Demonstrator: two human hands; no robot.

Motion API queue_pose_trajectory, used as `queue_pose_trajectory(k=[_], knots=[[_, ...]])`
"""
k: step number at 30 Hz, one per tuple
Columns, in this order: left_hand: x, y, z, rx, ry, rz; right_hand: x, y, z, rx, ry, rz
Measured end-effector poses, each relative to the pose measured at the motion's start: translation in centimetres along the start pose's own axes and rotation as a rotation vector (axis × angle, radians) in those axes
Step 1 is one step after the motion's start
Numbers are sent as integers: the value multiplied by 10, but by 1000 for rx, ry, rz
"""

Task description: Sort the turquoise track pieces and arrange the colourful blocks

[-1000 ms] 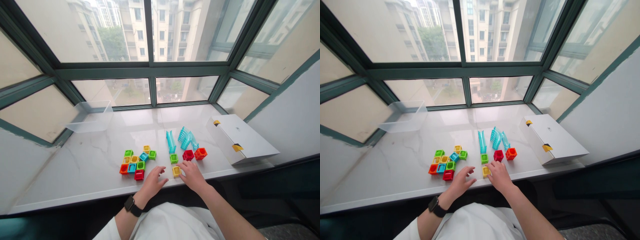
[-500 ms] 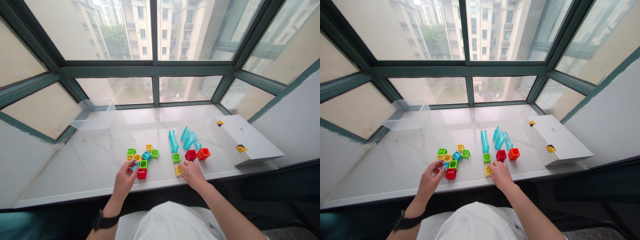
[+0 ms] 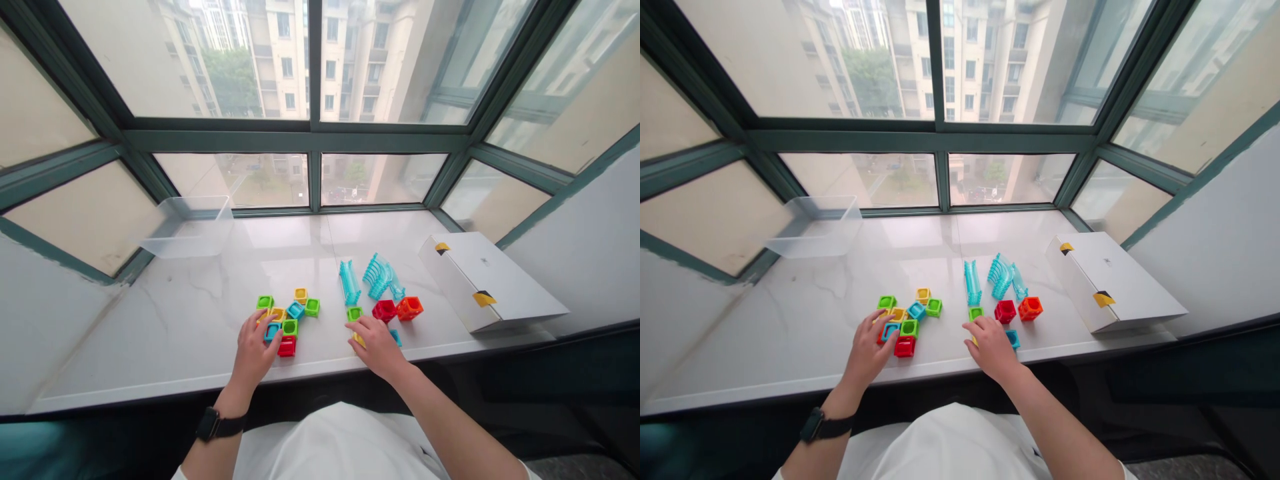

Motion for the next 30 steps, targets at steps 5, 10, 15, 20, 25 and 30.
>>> queue_pose_trajectory(k=[5,10,15,20,25,30], knots=[[9,32,11,-67,-36,220,-19,18,18,-1,-86,90],[24,56,34,-122,33,259,-31,43,52,-27,-76,94],[26,71,42,-188,70,221,-36,61,86,-96,-32,74],[25,68,37,-218,100,175,-37,66,94,-180,-33,25],[28,57,31,-271,162,103,-39,66,84,-217,-47,14],[32,52,25,-309,198,89,-40,64,75,-228,-46,18]])
Point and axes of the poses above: each hand's wrist, its own z-axis towards the middle knuckle, its own y-axis out of the palm, x = y × z, the point moved 3 cm from there along z, towards the middle knuckle, and after that the axes turned 3 degrees about -y, right-handed, at the moved point
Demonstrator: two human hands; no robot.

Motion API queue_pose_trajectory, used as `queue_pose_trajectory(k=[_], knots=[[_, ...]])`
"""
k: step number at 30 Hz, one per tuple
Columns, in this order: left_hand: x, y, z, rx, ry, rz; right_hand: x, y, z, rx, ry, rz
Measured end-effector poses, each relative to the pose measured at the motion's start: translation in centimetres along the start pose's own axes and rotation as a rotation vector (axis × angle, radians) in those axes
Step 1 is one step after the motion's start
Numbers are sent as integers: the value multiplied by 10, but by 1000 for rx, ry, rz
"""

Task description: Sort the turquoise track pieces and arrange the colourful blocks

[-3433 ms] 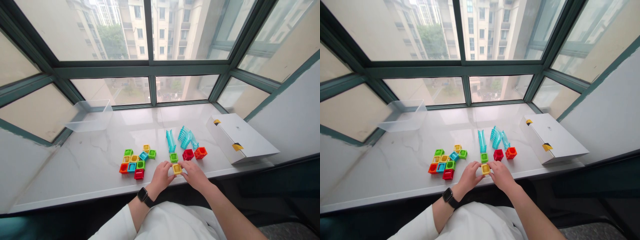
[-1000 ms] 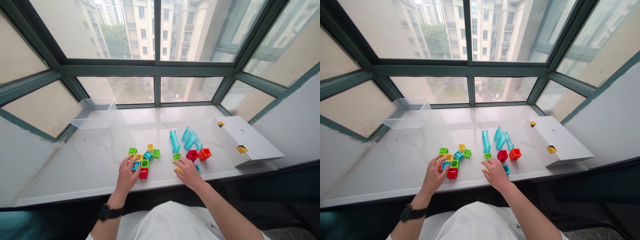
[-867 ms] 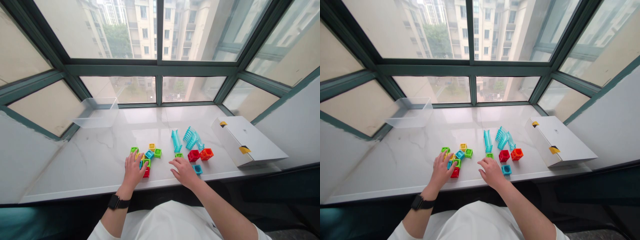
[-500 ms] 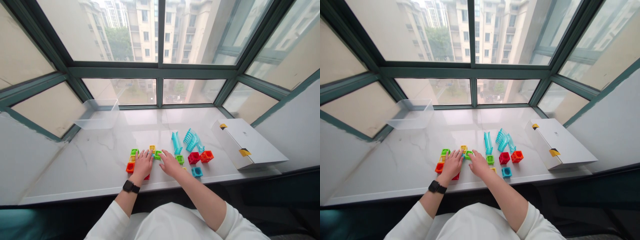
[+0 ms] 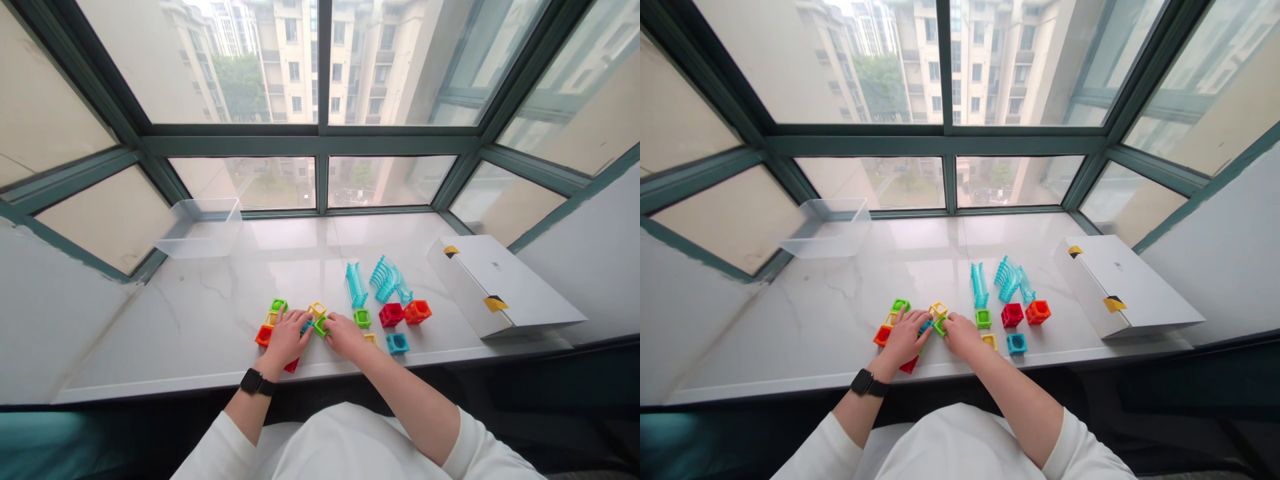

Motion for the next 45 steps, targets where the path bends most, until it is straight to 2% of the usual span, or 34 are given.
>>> queue_pose_trajectory(k=[9,17,22,27,33,40,45], knots=[[3,2,-3,-25,20,46,3,-12,-14,-4,-26,28],[4,2,-3,-7,33,59,3,-44,-30,120,-48,155],[2,1,-3,4,26,32,6,-41,-31,150,-99,203],[4,1,-2,-33,76,94,7,-38,-29,179,-186,277],[3,2,-2,-17,65,58,8,-61,-36,298,-225,430],[4,-1,6,-83,191,-37,11,-94,-63,445,-206,544],[5,-4,13,-111,265,-126,20,-95,-80,476,-169,658]])
Point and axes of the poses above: each hand's wrist, its own z-axis towards the middle knuckle, its own y-axis out of the palm, x = y × z, the point moved 3 cm from there along z, towards the middle knuckle, and after that the axes turned 3 degrees about -y, right-handed, at the moved point
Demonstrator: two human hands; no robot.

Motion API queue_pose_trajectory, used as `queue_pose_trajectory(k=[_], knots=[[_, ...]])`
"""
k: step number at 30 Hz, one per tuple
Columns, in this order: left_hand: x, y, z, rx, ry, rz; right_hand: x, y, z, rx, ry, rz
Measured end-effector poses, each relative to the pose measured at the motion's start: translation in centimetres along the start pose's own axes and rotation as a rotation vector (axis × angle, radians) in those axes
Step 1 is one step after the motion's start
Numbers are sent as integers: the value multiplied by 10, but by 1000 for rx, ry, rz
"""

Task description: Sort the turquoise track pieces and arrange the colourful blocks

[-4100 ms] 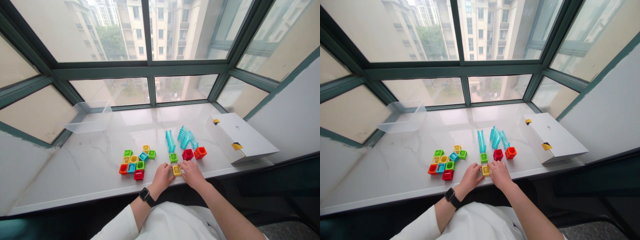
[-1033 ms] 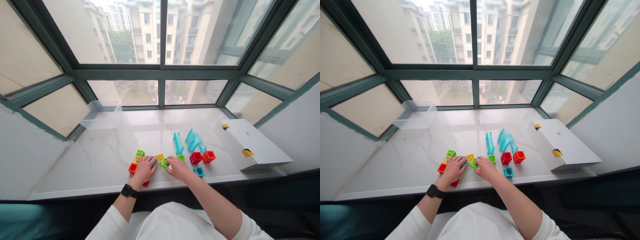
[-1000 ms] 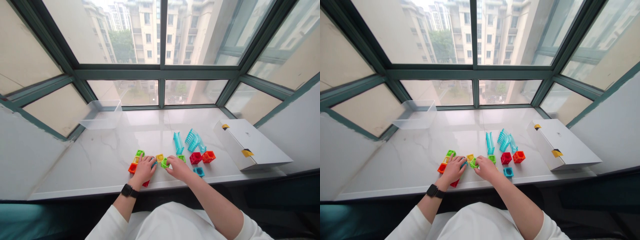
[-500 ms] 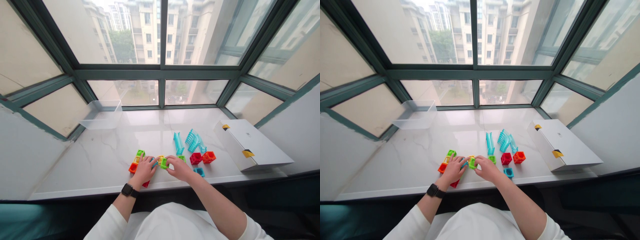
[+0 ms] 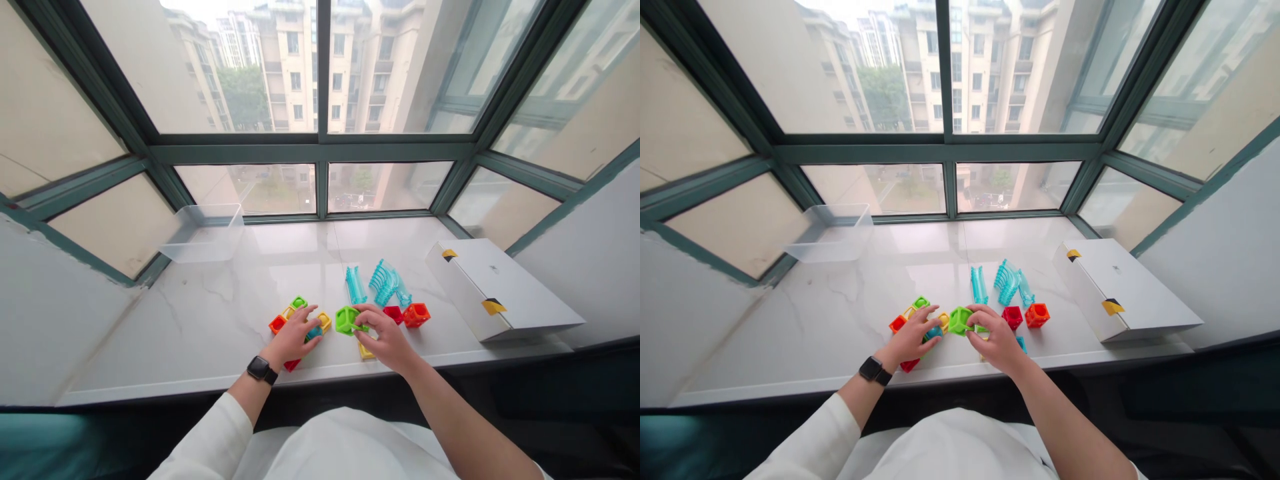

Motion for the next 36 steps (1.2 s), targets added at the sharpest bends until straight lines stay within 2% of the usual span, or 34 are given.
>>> queue_pose_trajectory(k=[9,11,13,15,19,23,27,29,32,36], knots=[[-1,-4,4,-70,78,-55,9,4,-13,23,92,184],[4,-11,5,-38,78,-66,9,7,-13,46,102,289],[17,-21,5,58,51,-124,7,10,-14,69,106,382],[36,-31,5,179,5,-282,3,12,-15,90,91,429],[86,-35,2,292,-102,-861,-10,17,-18,129,0,460],[119,-29,-1,309,-209,-1171,-25,18,-20,164,-94,329],[129,-27,-2,270,-314,-1478,-42,10,-23,196,-276,-9],[131,-27,-2,225,-346,-1618,-50,7,-25,183,-377,-94],[134,-29,-4,199,-349,-1704,-57,6,-27,174,-443,-135],[135,-30,-7,214,-306,-1707,-58,4,-28,187,-432,-133]])
Point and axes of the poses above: each hand's wrist, its own z-axis towards the middle knuckle, its own y-axis out of the palm, x = y × z, the point moved 3 cm from there along z, towards the middle knuckle, and after that the axes turned 3 degrees about -y, right-handed, at the moved point
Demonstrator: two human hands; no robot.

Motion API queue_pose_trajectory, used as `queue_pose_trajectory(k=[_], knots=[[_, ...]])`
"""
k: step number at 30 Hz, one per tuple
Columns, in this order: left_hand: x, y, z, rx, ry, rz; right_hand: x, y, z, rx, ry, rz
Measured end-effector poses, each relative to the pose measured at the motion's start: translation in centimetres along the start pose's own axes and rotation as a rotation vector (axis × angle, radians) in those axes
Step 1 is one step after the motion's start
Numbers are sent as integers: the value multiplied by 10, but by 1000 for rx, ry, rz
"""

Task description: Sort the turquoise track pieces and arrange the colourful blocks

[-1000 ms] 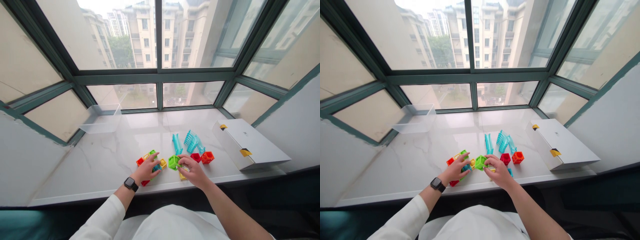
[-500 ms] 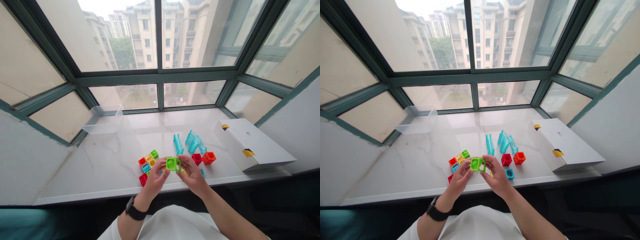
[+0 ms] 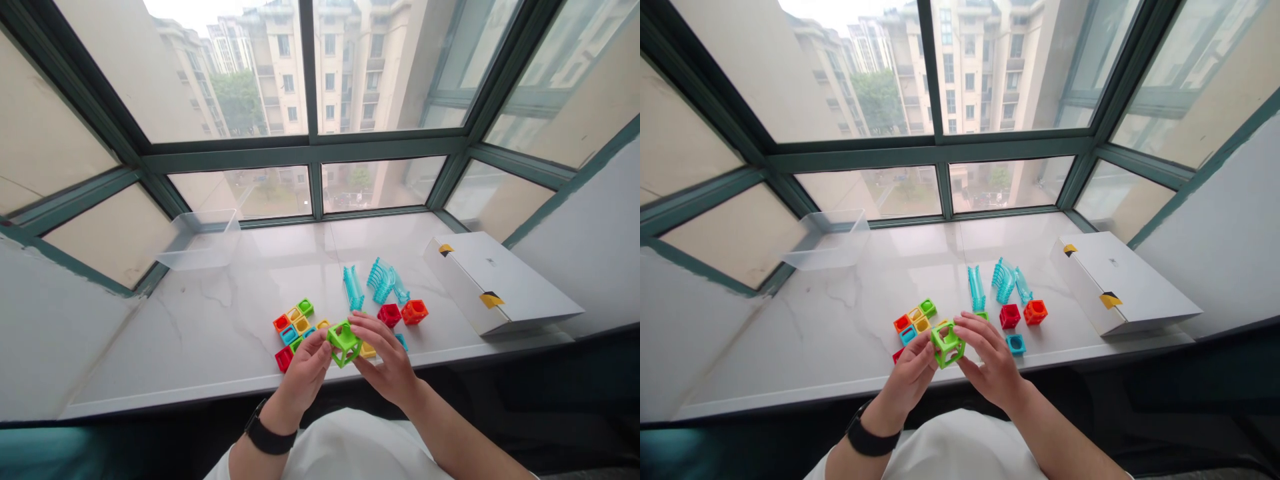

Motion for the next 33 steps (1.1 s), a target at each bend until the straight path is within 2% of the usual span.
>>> queue_pose_trajectory(k=[8,14,19,24,29,33], knots=[[1,7,-2,-28,-31,-79,0,-7,-2,22,-12,-8],[-5,6,-1,19,-48,-28,-1,-9,-3,37,4,-31],[-13,-1,0,56,-32,102,1,-7,-4,57,111,0],[-9,-1,3,98,31,171,7,-9,-9,49,181,-30],[-3,0,5,88,33,264,22,-29,-14,93,278,-131],[-9,-12,9,121,19,314,45,-54,-21,152,393,-224]])
Point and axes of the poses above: each hand's wrist, its own z-axis towards the middle knuckle, its own y-axis out of the palm, x = y × z, the point moved 3 cm from there along z, towards the middle knuckle, and after that the axes turned 3 degrees about -y, right-handed, at the moved point
